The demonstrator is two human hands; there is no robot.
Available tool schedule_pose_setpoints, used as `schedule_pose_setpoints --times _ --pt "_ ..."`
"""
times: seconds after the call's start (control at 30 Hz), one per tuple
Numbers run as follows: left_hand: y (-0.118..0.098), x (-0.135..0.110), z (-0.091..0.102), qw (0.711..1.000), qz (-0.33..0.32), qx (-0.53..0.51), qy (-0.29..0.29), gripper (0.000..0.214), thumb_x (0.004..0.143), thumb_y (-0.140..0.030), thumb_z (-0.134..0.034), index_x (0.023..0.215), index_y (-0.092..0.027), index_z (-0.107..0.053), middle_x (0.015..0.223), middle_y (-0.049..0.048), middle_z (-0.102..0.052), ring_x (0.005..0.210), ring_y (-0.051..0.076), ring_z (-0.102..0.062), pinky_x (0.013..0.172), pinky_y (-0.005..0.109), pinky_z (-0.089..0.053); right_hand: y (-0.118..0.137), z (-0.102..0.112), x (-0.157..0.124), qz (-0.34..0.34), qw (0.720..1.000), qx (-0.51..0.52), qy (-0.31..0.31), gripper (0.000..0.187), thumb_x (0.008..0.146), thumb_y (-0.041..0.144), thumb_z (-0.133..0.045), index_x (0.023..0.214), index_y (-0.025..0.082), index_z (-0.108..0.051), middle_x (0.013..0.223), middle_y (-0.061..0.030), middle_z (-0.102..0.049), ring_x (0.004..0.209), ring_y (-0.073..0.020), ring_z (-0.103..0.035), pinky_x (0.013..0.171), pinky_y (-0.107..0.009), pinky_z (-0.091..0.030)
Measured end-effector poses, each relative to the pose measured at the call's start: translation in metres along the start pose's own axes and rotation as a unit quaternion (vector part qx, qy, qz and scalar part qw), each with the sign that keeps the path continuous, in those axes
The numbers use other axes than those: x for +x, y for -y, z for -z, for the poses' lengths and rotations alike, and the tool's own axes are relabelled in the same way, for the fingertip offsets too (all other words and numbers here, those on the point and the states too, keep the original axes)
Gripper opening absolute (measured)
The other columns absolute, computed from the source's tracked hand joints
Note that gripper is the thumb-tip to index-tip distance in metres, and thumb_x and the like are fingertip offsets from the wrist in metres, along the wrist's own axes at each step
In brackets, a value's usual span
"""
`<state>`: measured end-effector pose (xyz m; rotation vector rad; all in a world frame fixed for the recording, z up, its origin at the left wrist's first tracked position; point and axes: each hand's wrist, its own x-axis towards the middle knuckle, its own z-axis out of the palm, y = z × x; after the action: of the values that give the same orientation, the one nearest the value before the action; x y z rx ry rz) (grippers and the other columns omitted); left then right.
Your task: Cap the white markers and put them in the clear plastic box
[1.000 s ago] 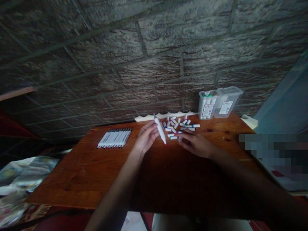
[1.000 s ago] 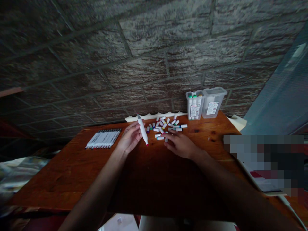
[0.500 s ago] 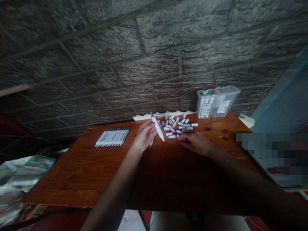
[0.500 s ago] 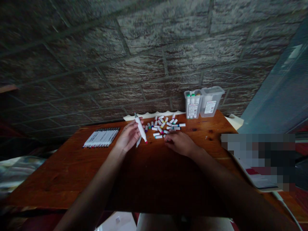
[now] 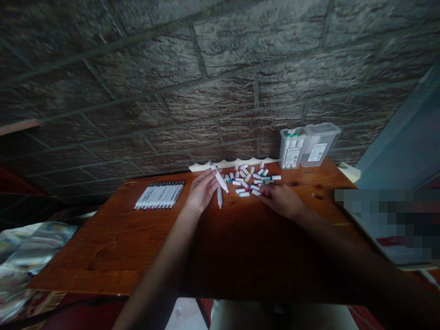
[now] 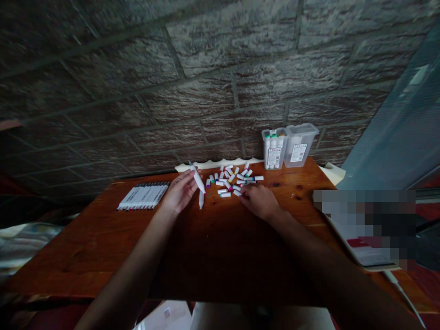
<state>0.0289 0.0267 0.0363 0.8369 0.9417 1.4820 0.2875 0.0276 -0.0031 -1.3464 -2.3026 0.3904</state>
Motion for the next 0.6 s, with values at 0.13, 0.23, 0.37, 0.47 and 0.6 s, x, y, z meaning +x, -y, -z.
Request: schedule_pose_setpoints --times 0.13,0.23,0.37,0.47,0.6 --pt "0.006 -0.006 -0.009 0.999 0.014 0.029 0.023 0.022 0.072 -0.017 -0.075 0.092 -0.013 -0.07 0.092 0.0059 -0.074 0.081 0.013 -0.069 0.081 0.025 -0.056 0.007 0.004 0.0 -0.012 0.993 0.107 -0.054 0.026 0.088 0.044 -0.055 0.089 0.023 -0.071 0.08 -0.0031 -0.071 0.066 -0.0158 -0.06 0.063 -0.027 -0.042" --pt "0.012 -0.012 -0.016 0.996 0.024 0.068 0.05 0.028 0.067 -0.019 -0.08 0.093 -0.014 -0.07 0.089 0.0042 -0.073 0.079 0.013 -0.069 0.077 0.025 -0.056 0.017 0.007 0.0 -0.023 0.953 0.298 -0.047 0.033 0.086 0.05 -0.055 0.088 0.021 -0.07 0.076 -0.0016 -0.069 0.064 -0.0145 -0.058 0.06 -0.026 -0.043" --pt "0.021 -0.019 -0.023 0.987 0.032 0.111 0.113 0.032 0.067 -0.023 -0.081 0.095 -0.014 -0.071 0.092 0.0045 -0.073 0.081 0.015 -0.069 0.077 0.028 -0.057 0.029 0.007 0.001 -0.044 0.882 0.468 -0.003 0.033 0.075 0.052 -0.067 0.075 0.02 -0.061 0.068 0.0024 -0.06 0.06 -0.0115 -0.052 0.058 -0.026 -0.04" --pt "0.027 -0.021 -0.024 0.981 0.027 0.126 0.142 0.03 0.068 -0.025 -0.081 0.094 -0.015 -0.071 0.093 0.0042 -0.073 0.083 0.016 -0.069 0.078 0.029 -0.057 0.032 0.002 0.001 -0.034 0.863 0.505 -0.014 0.037 0.067 0.049 -0.075 0.067 0.02 -0.051 0.067 0.0047 -0.055 0.062 -0.011 -0.049 0.062 -0.026 -0.04" --pt "0.03 -0.022 -0.025 0.979 0.029 0.136 0.146 0.032 0.067 -0.026 -0.082 0.095 -0.015 -0.07 0.095 0.0042 -0.072 0.082 0.015 -0.069 0.077 0.029 -0.058 0.031 -0.002 0.0 -0.026 0.843 0.538 -0.004 0.04 0.065 0.044 -0.078 0.065 0.021 -0.045 0.067 0.0057 -0.053 0.064 -0.0114 -0.049 0.064 -0.028 -0.039"
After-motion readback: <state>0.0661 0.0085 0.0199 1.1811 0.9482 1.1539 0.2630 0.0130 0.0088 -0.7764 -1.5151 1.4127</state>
